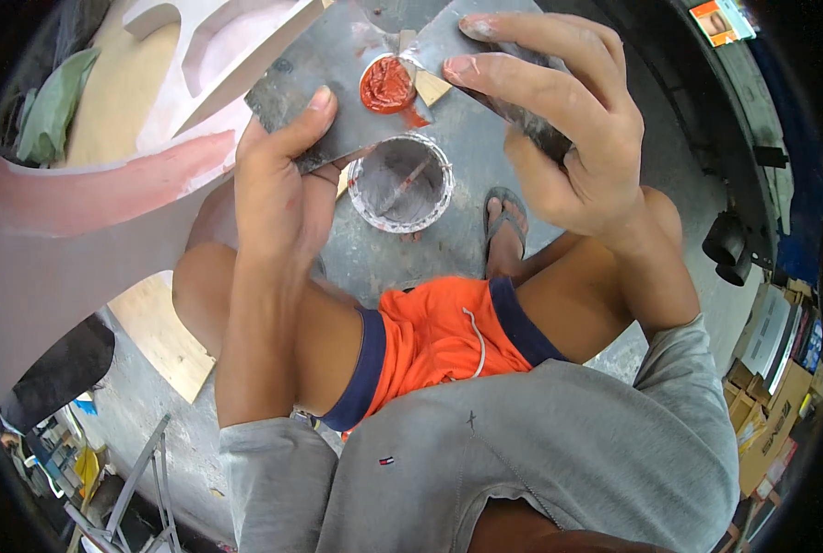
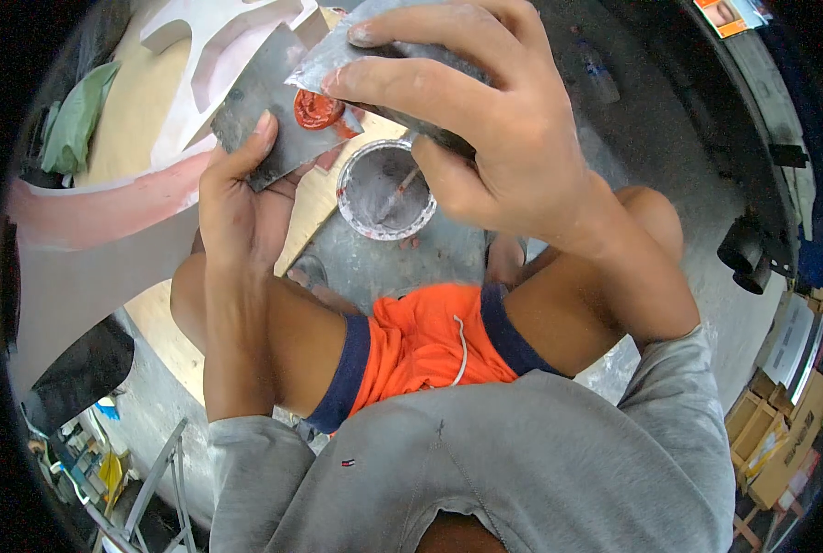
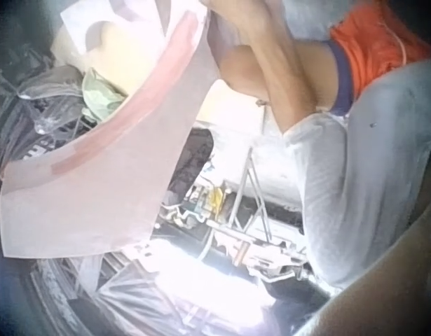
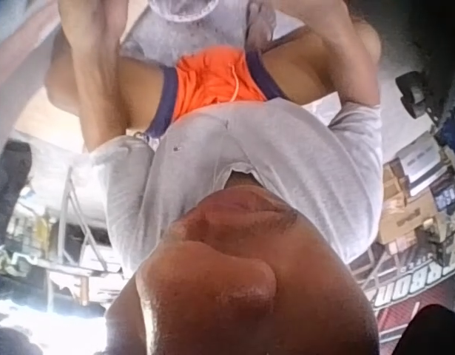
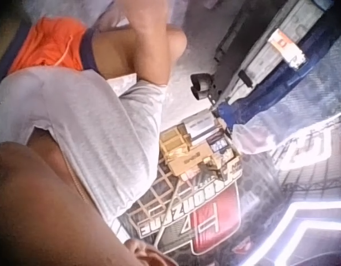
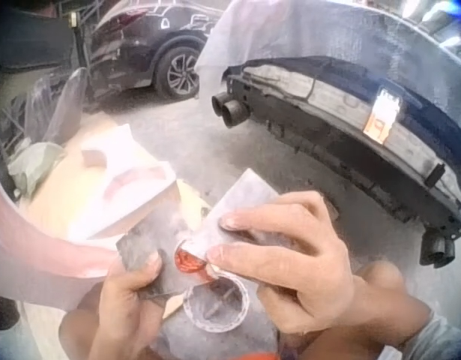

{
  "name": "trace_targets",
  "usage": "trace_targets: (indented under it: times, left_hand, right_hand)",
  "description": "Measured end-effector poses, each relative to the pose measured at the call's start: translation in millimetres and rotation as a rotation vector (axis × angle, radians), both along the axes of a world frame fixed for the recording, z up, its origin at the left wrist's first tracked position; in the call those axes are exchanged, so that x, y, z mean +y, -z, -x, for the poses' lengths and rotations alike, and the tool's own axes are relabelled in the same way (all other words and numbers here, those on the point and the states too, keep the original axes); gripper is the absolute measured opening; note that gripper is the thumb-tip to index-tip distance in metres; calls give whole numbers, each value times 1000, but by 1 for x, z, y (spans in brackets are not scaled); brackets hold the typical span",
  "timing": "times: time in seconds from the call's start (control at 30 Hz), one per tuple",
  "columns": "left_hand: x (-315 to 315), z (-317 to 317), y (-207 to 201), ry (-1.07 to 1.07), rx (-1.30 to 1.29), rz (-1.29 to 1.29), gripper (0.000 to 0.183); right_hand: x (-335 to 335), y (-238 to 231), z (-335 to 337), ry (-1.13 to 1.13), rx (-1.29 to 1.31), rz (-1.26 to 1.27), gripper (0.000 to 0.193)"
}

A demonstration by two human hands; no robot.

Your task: Applying and mixing red body filler putty on a car panel using putty knives and a mixing board.

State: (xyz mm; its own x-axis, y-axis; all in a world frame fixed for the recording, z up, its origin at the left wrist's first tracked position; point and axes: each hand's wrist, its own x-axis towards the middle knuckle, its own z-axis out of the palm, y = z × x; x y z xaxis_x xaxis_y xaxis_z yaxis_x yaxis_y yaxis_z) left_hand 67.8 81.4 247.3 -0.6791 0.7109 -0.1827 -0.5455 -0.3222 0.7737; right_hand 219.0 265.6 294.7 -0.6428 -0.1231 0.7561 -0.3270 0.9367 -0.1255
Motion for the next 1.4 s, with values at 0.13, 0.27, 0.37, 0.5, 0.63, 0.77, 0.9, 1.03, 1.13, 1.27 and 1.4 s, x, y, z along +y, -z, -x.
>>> trace_targets:
  times: [0.13,0.27,0.37,0.5,0.63,0.77,0.9,1.03,1.13,1.27,1.4]
  left_hand:
    - [-1,-4,-5,-56,-43,-37,38]
    - [2,-6,-6,-27,36,-59,38]
    - [3,-7,-5,-40,143,47,37]
    - [7,-5,-6,-28,106,73,36]
    - [11,-6,2,4,64,62,33]
    - [17,-8,6,-25,57,64,32]
    - [15,-8,2,28,39,35,32]
    - [16,-6,2,-14,39,94,27]
    - [17,-5,0,-19,76,95,27]
    - [13,-3,4,-29,74,99,28]
    - [16,-6,-1,-54,117,55,29]
  right_hand:
    - [0,-2,-2,88,-74,75,60]
    - [-14,7,-3,155,-178,-86,54]
    - [-19,-10,-7,125,-37,-225,39]
    - [-15,-13,-6,115,161,-185,40]
    - [-6,14,5,168,-262,-282,44]
    - [-12,-5,-5,155,100,-136,46]
    - [0,23,5,186,-270,-273,34]
    - [-3,-3,-5,157,-71,-160,53]
    - [6,6,0,151,25,-176,36]
    - [5,27,6,137,-216,-223,38]
    - [2,-1,-2,122,-37,-7,37]
